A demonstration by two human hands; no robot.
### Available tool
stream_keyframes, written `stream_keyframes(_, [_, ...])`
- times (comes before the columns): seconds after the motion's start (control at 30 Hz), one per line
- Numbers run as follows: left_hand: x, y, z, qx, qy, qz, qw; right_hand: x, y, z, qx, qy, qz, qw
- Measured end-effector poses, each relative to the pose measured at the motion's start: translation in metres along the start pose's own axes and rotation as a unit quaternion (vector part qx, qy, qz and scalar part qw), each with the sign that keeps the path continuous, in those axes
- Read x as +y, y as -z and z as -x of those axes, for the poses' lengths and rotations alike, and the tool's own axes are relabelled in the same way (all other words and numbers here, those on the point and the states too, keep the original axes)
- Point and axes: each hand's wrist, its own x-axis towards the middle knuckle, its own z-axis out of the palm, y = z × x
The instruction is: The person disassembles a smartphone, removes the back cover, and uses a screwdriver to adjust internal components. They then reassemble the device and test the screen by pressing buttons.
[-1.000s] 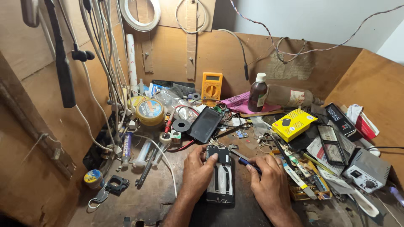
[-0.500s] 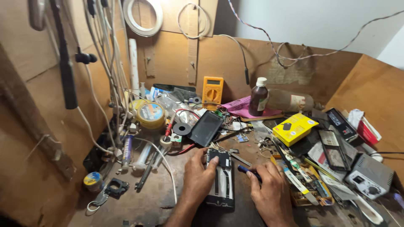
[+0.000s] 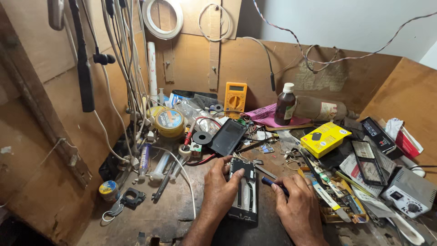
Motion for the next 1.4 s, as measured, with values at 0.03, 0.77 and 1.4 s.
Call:
stream_keyframes(0.03, [0.002, 0.0, 0.002, -0.002, 0.011, -0.002, 1.0, 0.001, 0.0, 0.001, 0.006, 0.003, -0.003, 1.0])
stream_keyframes(0.77, [0.009, -0.015, 0.023, 0.077, -0.239, -0.16, 0.955, 0.009, 0.017, 0.013, 0.043, 0.048, -0.012, 0.998])
stream_keyframes(1.4, [0.0, -0.03, -0.067, 0.022, -0.176, -0.47, 0.865, 0.029, 0.001, 0.022, 0.064, 0.092, -0.002, 0.994])
